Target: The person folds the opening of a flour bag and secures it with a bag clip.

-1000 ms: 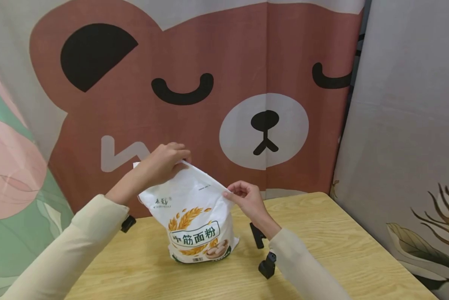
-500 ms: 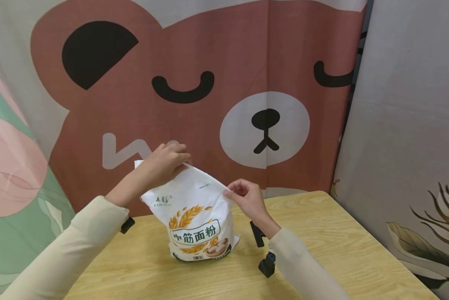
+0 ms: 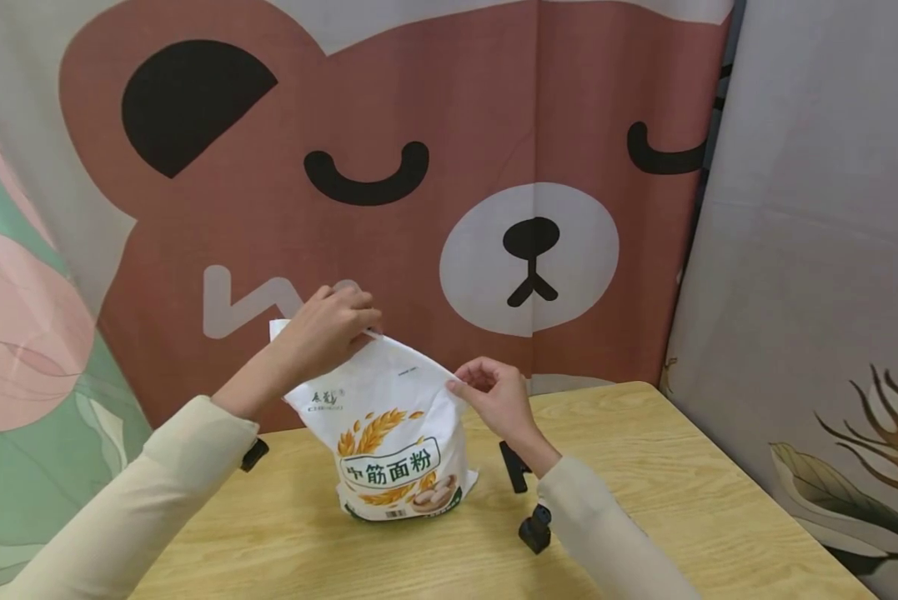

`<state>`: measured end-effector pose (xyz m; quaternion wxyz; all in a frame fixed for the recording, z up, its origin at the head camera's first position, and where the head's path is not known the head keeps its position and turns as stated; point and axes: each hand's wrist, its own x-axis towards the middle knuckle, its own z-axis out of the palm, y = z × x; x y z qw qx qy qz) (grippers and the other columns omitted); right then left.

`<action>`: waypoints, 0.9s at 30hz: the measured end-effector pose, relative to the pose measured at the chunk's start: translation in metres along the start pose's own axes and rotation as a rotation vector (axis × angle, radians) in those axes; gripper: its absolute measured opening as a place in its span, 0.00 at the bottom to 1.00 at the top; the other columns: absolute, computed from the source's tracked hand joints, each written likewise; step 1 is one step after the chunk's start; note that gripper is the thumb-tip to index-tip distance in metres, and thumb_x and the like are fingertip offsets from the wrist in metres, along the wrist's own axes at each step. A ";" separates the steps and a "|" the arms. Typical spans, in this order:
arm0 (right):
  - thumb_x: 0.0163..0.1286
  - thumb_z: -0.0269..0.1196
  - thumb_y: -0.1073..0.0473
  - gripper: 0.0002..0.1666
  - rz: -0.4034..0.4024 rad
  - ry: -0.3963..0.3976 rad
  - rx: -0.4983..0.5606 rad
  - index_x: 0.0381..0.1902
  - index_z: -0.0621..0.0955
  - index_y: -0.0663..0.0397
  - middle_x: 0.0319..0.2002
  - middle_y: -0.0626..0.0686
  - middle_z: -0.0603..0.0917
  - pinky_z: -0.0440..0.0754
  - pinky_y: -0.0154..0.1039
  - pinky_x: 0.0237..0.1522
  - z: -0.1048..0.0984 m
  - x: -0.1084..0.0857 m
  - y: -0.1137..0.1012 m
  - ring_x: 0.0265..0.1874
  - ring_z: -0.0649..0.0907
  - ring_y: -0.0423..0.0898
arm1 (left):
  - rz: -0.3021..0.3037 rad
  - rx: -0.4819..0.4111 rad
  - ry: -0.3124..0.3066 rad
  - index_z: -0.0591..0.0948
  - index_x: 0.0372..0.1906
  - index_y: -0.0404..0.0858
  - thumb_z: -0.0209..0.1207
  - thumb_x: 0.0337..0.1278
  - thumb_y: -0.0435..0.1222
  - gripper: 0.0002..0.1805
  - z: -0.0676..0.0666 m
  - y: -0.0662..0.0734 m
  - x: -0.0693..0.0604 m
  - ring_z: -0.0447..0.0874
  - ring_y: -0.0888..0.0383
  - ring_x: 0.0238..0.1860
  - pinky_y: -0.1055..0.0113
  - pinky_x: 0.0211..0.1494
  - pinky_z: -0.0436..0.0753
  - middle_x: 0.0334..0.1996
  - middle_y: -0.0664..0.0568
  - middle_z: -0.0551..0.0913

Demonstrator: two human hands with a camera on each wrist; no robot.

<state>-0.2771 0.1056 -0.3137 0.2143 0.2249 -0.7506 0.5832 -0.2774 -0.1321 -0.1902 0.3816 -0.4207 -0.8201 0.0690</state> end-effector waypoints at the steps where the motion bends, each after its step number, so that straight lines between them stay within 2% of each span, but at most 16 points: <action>1: 0.62 0.68 0.67 0.07 -0.005 0.002 -0.003 0.34 0.81 0.67 0.31 0.60 0.83 0.81 0.35 0.32 0.000 0.000 0.000 0.32 0.83 0.55 | 0.008 -0.001 0.012 0.86 0.28 0.42 0.67 0.50 0.27 0.07 0.001 0.000 -0.001 0.76 0.53 0.31 0.57 0.37 0.72 0.27 0.54 0.79; 5: 0.61 0.70 0.64 0.07 -0.035 0.022 -0.020 0.33 0.82 0.62 0.29 0.55 0.84 0.81 0.37 0.31 0.001 0.002 0.015 0.30 0.84 0.52 | 0.035 -0.005 0.052 0.85 0.28 0.42 0.66 0.50 0.25 0.08 0.004 -0.001 -0.005 0.75 0.53 0.30 0.59 0.32 0.69 0.27 0.53 0.78; 9: 0.60 0.71 0.61 0.06 -0.090 0.054 -0.054 0.31 0.83 0.56 0.27 0.49 0.83 0.81 0.35 0.30 0.003 0.004 0.030 0.28 0.83 0.44 | 0.054 0.011 0.078 0.85 0.29 0.42 0.66 0.52 0.26 0.07 0.006 0.000 -0.009 0.75 0.53 0.29 0.59 0.32 0.69 0.27 0.53 0.78; 14: 0.59 0.70 0.69 0.05 -0.161 0.099 -0.088 0.30 0.83 0.64 0.26 0.55 0.83 0.81 0.34 0.30 0.005 -0.003 0.006 0.27 0.82 0.50 | 0.076 0.067 0.094 0.85 0.31 0.42 0.66 0.54 0.29 0.04 0.006 0.001 -0.011 0.77 0.52 0.30 0.59 0.33 0.71 0.29 0.52 0.79; 18: 0.58 0.70 0.70 0.05 -0.157 0.115 -0.096 0.30 0.82 0.65 0.27 0.57 0.83 0.81 0.32 0.31 0.006 -0.006 -0.004 0.27 0.82 0.51 | 0.100 0.098 0.108 0.85 0.33 0.40 0.66 0.55 0.30 0.02 0.007 0.002 -0.011 0.77 0.52 0.31 0.61 0.30 0.72 0.31 0.51 0.80; 22: 0.58 0.70 0.70 0.05 -0.171 0.129 -0.109 0.30 0.83 0.65 0.28 0.56 0.84 0.81 0.34 0.32 0.007 -0.006 -0.003 0.28 0.83 0.50 | 0.107 0.102 0.115 0.85 0.33 0.40 0.65 0.55 0.29 0.03 0.009 0.002 -0.013 0.77 0.52 0.32 0.63 0.29 0.71 0.32 0.51 0.80; 27: 0.56 0.71 0.71 0.06 -0.262 0.158 -0.133 0.30 0.83 0.63 0.27 0.54 0.84 0.82 0.36 0.30 0.008 -0.003 0.014 0.27 0.83 0.50 | 0.102 0.108 0.139 0.84 0.32 0.40 0.64 0.56 0.29 0.03 0.012 0.002 -0.014 0.76 0.52 0.31 0.62 0.30 0.71 0.31 0.51 0.80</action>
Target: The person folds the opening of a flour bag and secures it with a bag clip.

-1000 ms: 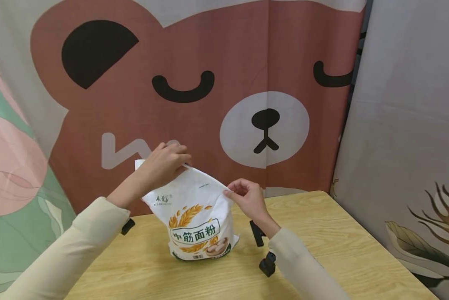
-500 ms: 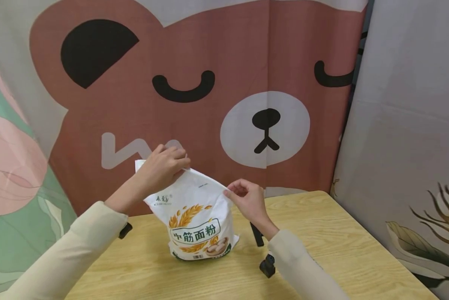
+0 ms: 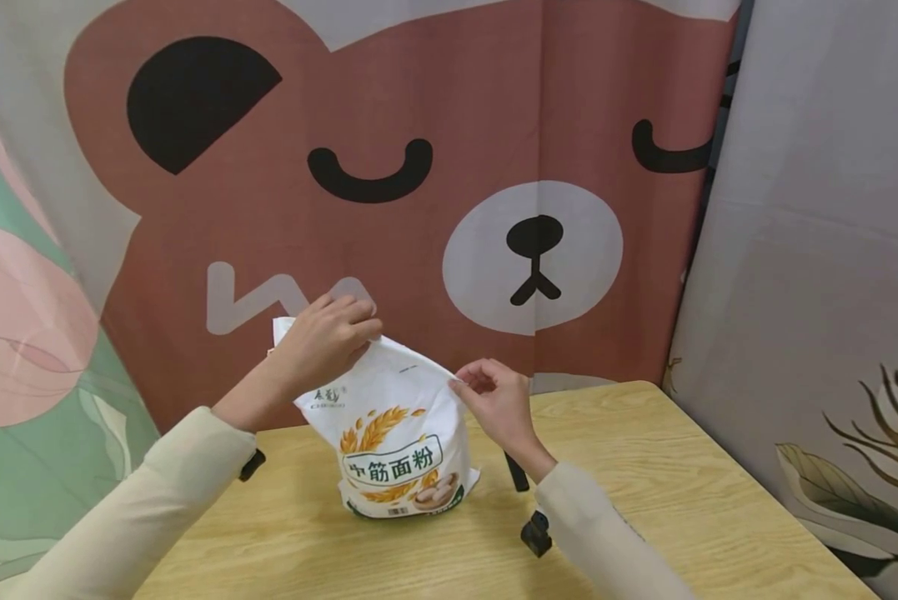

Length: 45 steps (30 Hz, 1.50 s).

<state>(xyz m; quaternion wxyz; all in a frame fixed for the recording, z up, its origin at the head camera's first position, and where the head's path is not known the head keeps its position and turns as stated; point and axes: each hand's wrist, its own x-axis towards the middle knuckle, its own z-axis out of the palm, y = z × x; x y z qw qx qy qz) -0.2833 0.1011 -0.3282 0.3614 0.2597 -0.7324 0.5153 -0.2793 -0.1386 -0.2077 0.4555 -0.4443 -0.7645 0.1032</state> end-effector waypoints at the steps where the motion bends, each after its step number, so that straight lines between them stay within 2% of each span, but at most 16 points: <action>1: 0.55 0.72 0.71 0.07 -0.022 0.007 -0.006 0.29 0.83 0.62 0.27 0.53 0.84 0.82 0.36 0.29 0.001 0.000 0.006 0.26 0.83 0.49 | -0.002 0.002 0.006 0.84 0.31 0.40 0.64 0.56 0.29 0.03 0.000 0.000 0.000 0.76 0.52 0.31 0.62 0.30 0.71 0.31 0.51 0.80; 5: 0.54 0.73 0.70 0.08 -0.083 0.023 -0.032 0.29 0.83 0.56 0.27 0.47 0.83 0.81 0.33 0.26 0.004 -0.002 0.024 0.25 0.82 0.44 | -0.009 0.000 0.030 0.83 0.30 0.40 0.63 0.57 0.28 0.04 0.000 0.002 -0.001 0.75 0.52 0.29 0.63 0.29 0.70 0.30 0.51 0.79; 12: 0.56 0.73 0.67 0.08 -0.156 0.030 -0.051 0.29 0.83 0.53 0.28 0.44 0.83 0.81 0.34 0.26 0.005 -0.003 0.030 0.25 0.82 0.41 | -0.021 0.003 0.071 0.81 0.27 0.40 0.60 0.58 0.28 0.07 0.002 0.002 -0.005 0.75 0.52 0.29 0.63 0.29 0.68 0.29 0.51 0.78; 22: 0.53 0.73 0.70 0.09 -0.238 0.059 -0.059 0.28 0.84 0.54 0.26 0.48 0.83 0.82 0.43 0.24 0.007 -0.004 0.031 0.24 0.83 0.42 | 0.044 0.031 0.160 0.80 0.27 0.39 0.62 0.54 0.25 0.07 0.007 0.001 -0.010 0.74 0.52 0.27 0.63 0.26 0.67 0.27 0.50 0.76; 29: 0.53 0.73 0.69 0.07 -0.323 0.080 -0.069 0.29 0.84 0.59 0.26 0.51 0.83 0.80 0.27 0.29 0.007 -0.006 0.031 0.23 0.83 0.45 | 0.077 0.034 0.211 0.79 0.27 0.38 0.61 0.51 0.23 0.07 0.008 0.001 -0.014 0.73 0.51 0.26 0.61 0.27 0.68 0.26 0.50 0.75; 33: 0.57 0.72 0.65 0.05 -0.333 0.084 -0.074 0.29 0.85 0.58 0.26 0.50 0.83 0.80 0.28 0.29 0.008 -0.007 0.032 0.23 0.83 0.44 | 0.075 0.040 0.200 0.79 0.28 0.38 0.59 0.52 0.23 0.07 0.008 0.001 -0.016 0.73 0.51 0.27 0.60 0.28 0.69 0.27 0.50 0.76; 40: 0.56 0.72 0.65 0.04 -0.335 0.102 -0.063 0.29 0.85 0.58 0.26 0.50 0.83 0.82 0.42 0.23 0.010 -0.006 0.033 0.23 0.83 0.44 | 0.055 0.040 0.144 0.83 0.34 0.40 0.64 0.53 0.26 0.06 0.010 -0.001 -0.018 0.76 0.51 0.29 0.60 0.30 0.71 0.31 0.50 0.77; 45: 0.60 0.70 0.60 0.07 -0.332 0.116 -0.081 0.28 0.85 0.58 0.25 0.49 0.83 0.82 0.39 0.24 0.009 -0.007 0.035 0.23 0.83 0.44 | 0.045 0.030 0.143 0.85 0.33 0.40 0.65 0.53 0.26 0.06 0.012 -0.001 -0.019 0.76 0.51 0.30 0.59 0.32 0.71 0.31 0.50 0.78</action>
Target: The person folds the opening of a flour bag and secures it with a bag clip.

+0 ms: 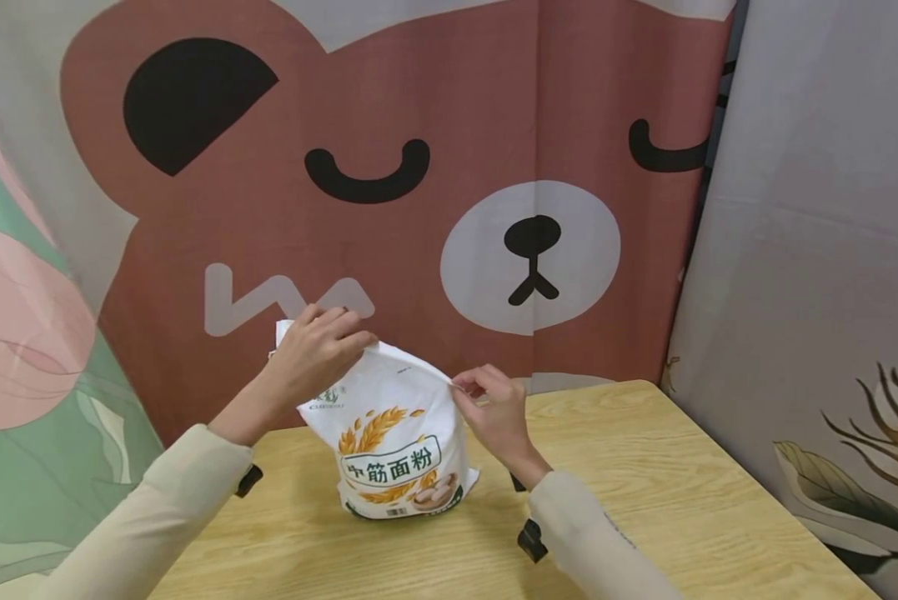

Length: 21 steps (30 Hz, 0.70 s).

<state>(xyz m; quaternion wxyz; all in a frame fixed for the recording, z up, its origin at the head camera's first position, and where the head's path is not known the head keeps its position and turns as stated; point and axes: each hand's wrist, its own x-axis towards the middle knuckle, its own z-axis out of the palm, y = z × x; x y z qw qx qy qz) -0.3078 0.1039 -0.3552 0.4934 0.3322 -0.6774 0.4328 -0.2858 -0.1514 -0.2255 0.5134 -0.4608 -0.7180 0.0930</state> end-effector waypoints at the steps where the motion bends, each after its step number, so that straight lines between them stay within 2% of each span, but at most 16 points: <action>1: 0.61 0.70 0.58 0.08 0.000 0.003 -0.007 0.28 0.85 0.57 0.25 0.48 0.83 0.82 0.38 0.25 0.000 0.000 0.000 0.23 0.82 0.43 | -0.002 -0.002 0.005 0.84 0.32 0.40 0.65 0.52 0.26 0.06 0.001 0.000 0.000 0.77 0.51 0.30 0.59 0.32 0.71 0.30 0.50 0.78; 5: 0.62 0.69 0.56 0.09 -0.006 0.013 -0.019 0.28 0.85 0.57 0.25 0.48 0.82 0.82 0.36 0.25 0.000 -0.001 0.000 0.23 0.82 0.43 | -0.003 -0.002 0.033 0.82 0.30 0.39 0.64 0.51 0.25 0.06 0.004 0.001 -0.002 0.77 0.51 0.30 0.58 0.34 0.73 0.29 0.50 0.78; 8: 0.62 0.69 0.56 0.10 -0.013 0.018 -0.027 0.28 0.85 0.57 0.25 0.48 0.82 0.82 0.38 0.24 -0.001 -0.002 0.000 0.23 0.82 0.43 | 0.003 0.001 0.060 0.81 0.29 0.39 0.63 0.49 0.25 0.06 0.005 0.002 -0.002 0.77 0.52 0.30 0.57 0.35 0.74 0.28 0.51 0.78; 14: 0.59 0.71 0.61 0.04 -0.003 0.017 -0.035 0.28 0.85 0.55 0.25 0.48 0.82 0.82 0.43 0.23 -0.001 -0.003 -0.001 0.23 0.82 0.42 | 0.018 0.002 0.108 0.79 0.27 0.39 0.60 0.51 0.24 0.07 0.007 0.004 -0.001 0.76 0.52 0.28 0.56 0.35 0.74 0.26 0.51 0.76; 21: 0.61 0.70 0.58 0.08 -0.002 0.010 -0.008 0.28 0.85 0.57 0.26 0.48 0.83 0.82 0.34 0.26 0.000 -0.002 -0.002 0.23 0.83 0.43 | 0.041 0.002 0.130 0.78 0.27 0.37 0.58 0.51 0.21 0.09 0.008 0.002 -0.003 0.75 0.52 0.27 0.60 0.31 0.73 0.26 0.50 0.76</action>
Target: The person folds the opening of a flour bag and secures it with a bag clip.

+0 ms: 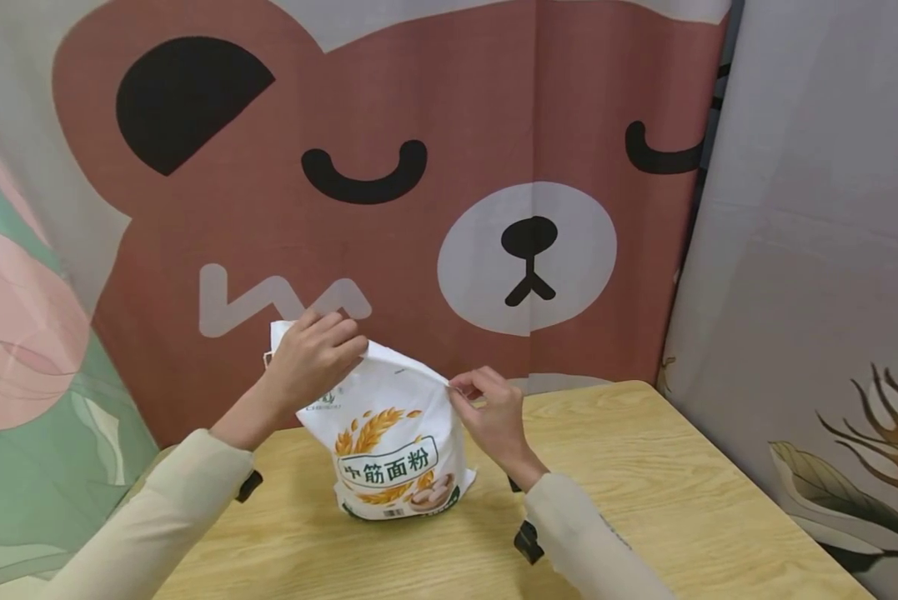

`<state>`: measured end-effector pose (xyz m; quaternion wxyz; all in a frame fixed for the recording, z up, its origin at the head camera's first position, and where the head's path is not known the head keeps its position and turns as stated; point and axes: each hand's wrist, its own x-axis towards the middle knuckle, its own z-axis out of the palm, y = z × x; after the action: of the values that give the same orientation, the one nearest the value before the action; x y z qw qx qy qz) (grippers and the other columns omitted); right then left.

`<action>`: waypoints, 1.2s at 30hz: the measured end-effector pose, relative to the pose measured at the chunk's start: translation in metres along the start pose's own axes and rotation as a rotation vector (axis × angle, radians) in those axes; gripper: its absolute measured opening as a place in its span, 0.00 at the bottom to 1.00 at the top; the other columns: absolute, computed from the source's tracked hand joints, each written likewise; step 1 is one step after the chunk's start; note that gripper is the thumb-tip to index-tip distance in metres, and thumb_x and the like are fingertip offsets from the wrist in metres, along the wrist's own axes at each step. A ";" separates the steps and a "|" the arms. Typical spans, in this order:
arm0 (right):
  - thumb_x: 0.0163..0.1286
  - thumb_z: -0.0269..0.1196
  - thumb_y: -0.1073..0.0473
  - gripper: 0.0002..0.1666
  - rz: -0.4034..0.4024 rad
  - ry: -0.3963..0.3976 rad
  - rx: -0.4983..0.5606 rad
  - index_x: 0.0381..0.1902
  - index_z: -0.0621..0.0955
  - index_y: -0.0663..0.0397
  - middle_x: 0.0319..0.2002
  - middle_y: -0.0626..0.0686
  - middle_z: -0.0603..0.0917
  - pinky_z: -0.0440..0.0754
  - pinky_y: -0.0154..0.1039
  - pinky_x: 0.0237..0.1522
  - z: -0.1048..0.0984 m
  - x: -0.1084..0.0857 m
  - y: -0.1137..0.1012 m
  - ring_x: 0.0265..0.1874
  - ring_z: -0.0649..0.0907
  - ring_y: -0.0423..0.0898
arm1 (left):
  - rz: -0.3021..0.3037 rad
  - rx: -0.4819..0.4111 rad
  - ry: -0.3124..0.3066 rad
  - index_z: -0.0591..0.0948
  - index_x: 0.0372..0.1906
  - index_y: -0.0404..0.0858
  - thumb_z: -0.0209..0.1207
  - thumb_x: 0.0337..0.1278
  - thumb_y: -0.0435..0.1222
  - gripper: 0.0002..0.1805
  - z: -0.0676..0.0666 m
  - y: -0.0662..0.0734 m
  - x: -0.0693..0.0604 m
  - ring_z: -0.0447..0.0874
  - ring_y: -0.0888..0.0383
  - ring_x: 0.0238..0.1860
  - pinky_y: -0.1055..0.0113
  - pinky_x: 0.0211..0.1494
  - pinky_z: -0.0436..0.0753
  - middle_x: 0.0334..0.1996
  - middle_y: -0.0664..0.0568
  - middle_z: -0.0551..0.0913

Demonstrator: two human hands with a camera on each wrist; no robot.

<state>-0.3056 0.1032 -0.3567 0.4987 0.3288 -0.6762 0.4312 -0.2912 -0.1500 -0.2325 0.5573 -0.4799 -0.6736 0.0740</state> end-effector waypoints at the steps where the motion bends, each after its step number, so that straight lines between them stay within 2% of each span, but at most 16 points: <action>1: 0.61 0.70 0.58 0.08 -0.001 0.001 0.002 0.28 0.85 0.57 0.25 0.48 0.83 0.82 0.33 0.26 0.000 0.000 0.000 0.24 0.83 0.43 | 0.002 -0.007 0.003 0.78 0.27 0.37 0.59 0.50 0.21 0.09 0.000 0.000 0.000 0.75 0.52 0.26 0.61 0.30 0.72 0.26 0.50 0.76; 6: 0.62 0.70 0.57 0.09 -0.001 0.007 0.014 0.27 0.85 0.58 0.25 0.49 0.83 0.82 0.32 0.26 0.000 0.000 0.001 0.23 0.82 0.43 | 0.002 -0.026 0.006 0.78 0.27 0.37 0.61 0.49 0.20 0.09 -0.001 0.000 0.001 0.73 0.52 0.25 0.63 0.26 0.70 0.26 0.50 0.76; 11: 0.63 0.68 0.55 0.12 -0.013 0.011 0.009 0.27 0.85 0.59 0.25 0.48 0.83 0.83 0.39 0.24 0.001 -0.001 0.002 0.23 0.82 0.43 | 0.000 -0.039 0.005 0.78 0.27 0.37 0.60 0.50 0.20 0.09 -0.002 0.000 0.002 0.71 0.53 0.24 0.65 0.23 0.68 0.26 0.50 0.75; 16: 0.64 0.67 0.54 0.13 -0.038 0.013 0.003 0.27 0.85 0.59 0.25 0.48 0.83 0.82 0.42 0.23 0.002 -0.001 0.001 0.23 0.82 0.43 | 0.004 -0.038 0.006 0.78 0.26 0.37 0.60 0.50 0.20 0.09 -0.003 -0.001 0.002 0.73 0.52 0.26 0.62 0.26 0.72 0.26 0.50 0.76; 21: 0.65 0.66 0.54 0.13 -0.098 0.030 -0.004 0.26 0.85 0.57 0.25 0.49 0.83 0.82 0.39 0.24 0.004 -0.001 0.004 0.23 0.82 0.44 | 0.010 -0.043 -0.003 0.78 0.27 0.36 0.60 0.50 0.20 0.09 -0.004 -0.002 0.002 0.74 0.51 0.27 0.61 0.29 0.74 0.27 0.49 0.76; 26: 0.59 0.70 0.64 0.03 -0.156 0.038 -0.013 0.27 0.85 0.56 0.25 0.50 0.83 0.81 0.37 0.25 0.007 -0.002 0.010 0.23 0.82 0.45 | 0.011 -0.059 0.012 0.77 0.26 0.35 0.57 0.51 0.19 0.09 -0.003 -0.003 0.001 0.72 0.51 0.26 0.64 0.24 0.70 0.26 0.49 0.75; 31: 0.48 0.72 0.74 0.10 -0.170 0.048 -0.034 0.27 0.85 0.57 0.25 0.50 0.82 0.81 0.37 0.24 0.008 -0.002 0.009 0.22 0.81 0.45 | 0.017 -0.060 0.028 0.77 0.26 0.35 0.56 0.51 0.18 0.10 -0.001 -0.003 0.000 0.72 0.52 0.25 0.65 0.22 0.68 0.26 0.49 0.74; 36: 0.49 0.71 0.74 0.11 -0.160 0.050 -0.043 0.28 0.85 0.55 0.26 0.48 0.83 0.82 0.38 0.25 0.008 -0.001 0.003 0.24 0.81 0.43 | 0.028 -0.059 0.030 0.78 0.27 0.35 0.57 0.52 0.19 0.09 -0.001 -0.002 -0.001 0.72 0.53 0.25 0.65 0.22 0.67 0.26 0.49 0.74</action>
<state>-0.3109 0.0974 -0.3595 0.5554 0.3598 -0.6442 0.3834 -0.2917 -0.1526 -0.2314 0.5517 -0.5065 -0.6604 0.0545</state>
